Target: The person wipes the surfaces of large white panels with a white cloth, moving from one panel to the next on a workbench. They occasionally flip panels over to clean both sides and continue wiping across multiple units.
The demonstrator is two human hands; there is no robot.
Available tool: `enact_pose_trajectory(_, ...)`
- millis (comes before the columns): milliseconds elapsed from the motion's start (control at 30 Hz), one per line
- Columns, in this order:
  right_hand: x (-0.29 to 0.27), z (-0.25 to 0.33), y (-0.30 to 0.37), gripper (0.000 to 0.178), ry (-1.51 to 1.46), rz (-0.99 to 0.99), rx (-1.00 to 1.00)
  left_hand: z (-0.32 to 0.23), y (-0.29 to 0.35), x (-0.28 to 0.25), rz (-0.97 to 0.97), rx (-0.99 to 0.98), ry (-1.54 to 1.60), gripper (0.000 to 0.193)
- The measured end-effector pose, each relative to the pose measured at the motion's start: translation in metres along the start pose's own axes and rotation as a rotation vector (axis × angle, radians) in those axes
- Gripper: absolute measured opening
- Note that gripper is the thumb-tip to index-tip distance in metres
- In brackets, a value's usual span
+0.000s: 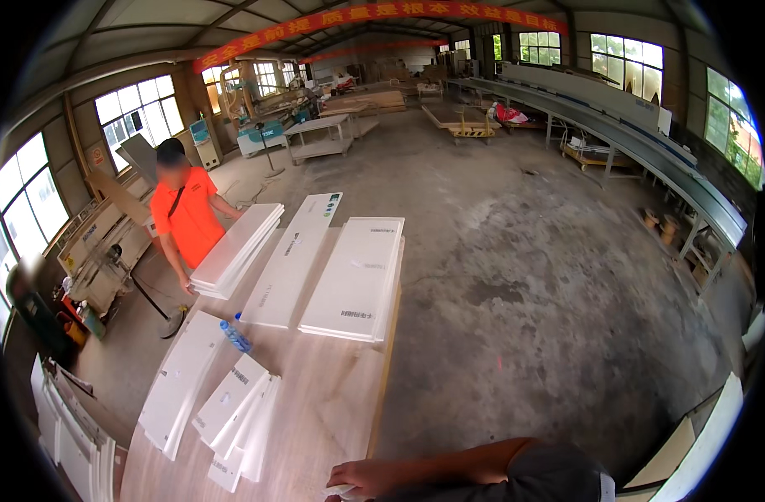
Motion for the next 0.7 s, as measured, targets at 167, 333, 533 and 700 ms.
enact_pose_trajectory(167, 0.021, -0.012, -0.008, 0.048, 0.130, -0.034, -0.044, 0.025, 0.001, -0.001, -0.001, 0.064, -0.011, 0.053)
enact_pose_trajectory(333, 0.012, 0.022, -0.021, 0.046, 0.334, 0.087, -0.012, 0.076, 0.015, 0.006, -0.029, 0.047, 0.123, 0.044)
enact_pose_trajectory(533, 0.035, 0.011, -0.021, 0.054, 0.379, -0.071, 0.165, 0.138, 0.012, 0.027, -0.101, 0.169, 0.135, 0.038)
enact_pose_trajectory(700, 0.029, 0.015, -0.015, 0.056, 0.431, -0.052, 0.221, 0.074, 0.014, 0.012, -0.047, 0.064, 0.076, 0.037)
Point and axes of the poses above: each hand's wrist, its own y-axis away from the middle knuckle, its own x-axis out of the palm, z = x × y, the point moved 1 cm from there along -y, towards the middle knuckle, and after that the axes turned 15 degrees about z, right-handed, at the moved point
